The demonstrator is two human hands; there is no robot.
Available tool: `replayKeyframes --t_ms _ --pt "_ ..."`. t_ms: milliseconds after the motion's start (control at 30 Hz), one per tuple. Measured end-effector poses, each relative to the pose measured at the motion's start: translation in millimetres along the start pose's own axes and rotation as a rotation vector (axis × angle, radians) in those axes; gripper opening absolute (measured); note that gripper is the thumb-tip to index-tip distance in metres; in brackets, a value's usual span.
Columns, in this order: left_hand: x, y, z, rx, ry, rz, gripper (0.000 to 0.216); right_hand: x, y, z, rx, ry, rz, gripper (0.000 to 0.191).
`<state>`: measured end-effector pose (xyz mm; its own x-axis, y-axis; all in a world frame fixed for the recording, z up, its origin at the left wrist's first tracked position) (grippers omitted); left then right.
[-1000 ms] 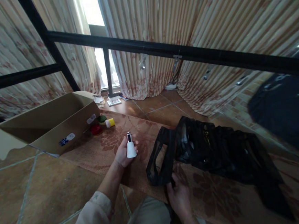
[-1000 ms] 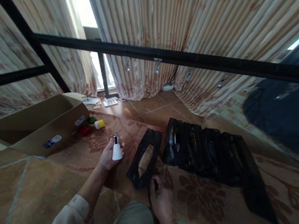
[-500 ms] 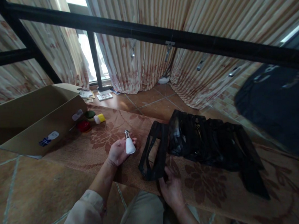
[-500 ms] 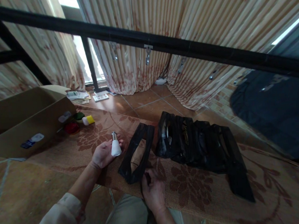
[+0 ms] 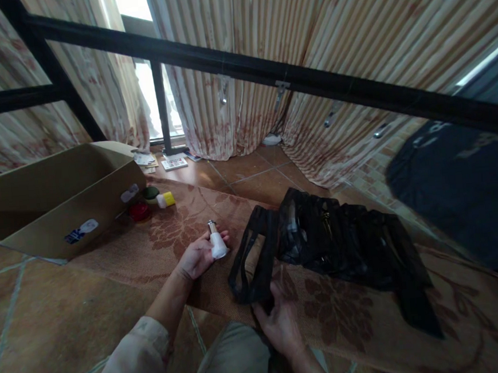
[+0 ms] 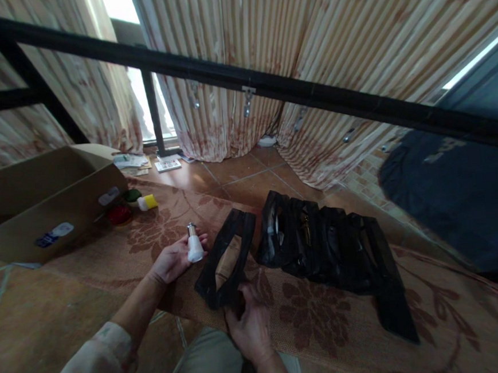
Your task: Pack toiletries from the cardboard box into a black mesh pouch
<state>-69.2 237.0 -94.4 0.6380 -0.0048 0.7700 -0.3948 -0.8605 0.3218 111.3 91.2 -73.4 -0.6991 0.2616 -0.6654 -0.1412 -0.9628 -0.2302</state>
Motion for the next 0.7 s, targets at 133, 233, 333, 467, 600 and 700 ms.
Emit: replayKeyframes --t_ms 133,233,333,467,600,700 --pt "-1.4 -0.5 0.9 -0.004 -0.019 -0.014 0.055 2.7 0.4 -2.0 0.027 0.037 0.035 0.032" --pt "-2.7 -1.1 1.9 -0.010 -0.019 -0.012 0.043 5.0 1.1 -4.7 0.040 0.070 0.037 0.036" --pt "-4.3 -1.8 3.0 -0.015 -0.016 -0.012 0.036 6.5 1.4 -5.3 0.032 0.106 0.034 0.040" --pt "-6.9 -3.5 4.1 -0.019 -0.005 -0.015 0.035 4.9 0.9 -2.9 -0.011 0.161 -0.005 0.042" --pt "-7.8 -4.4 5.3 -0.045 0.007 0.000 0.040 4.7 0.8 -2.1 -0.043 0.164 -0.025 0.039" --pt "-7.6 -4.5 4.7 -0.056 0.015 0.014 0.044 5.9 1.6 -4.4 -0.032 0.154 -0.016 0.039"
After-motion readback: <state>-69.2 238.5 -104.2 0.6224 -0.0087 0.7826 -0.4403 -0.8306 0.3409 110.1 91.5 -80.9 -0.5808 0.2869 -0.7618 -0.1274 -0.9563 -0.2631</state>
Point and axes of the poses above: each hand's wrist, its own y-axis away from the middle knuckle, its own x-axis out of the palm, z = x × y, the point moved 6 cm from there along -y, towards the middle knuckle, and after that the axes turned 3 degrees about -z, right-handed, at the moved point
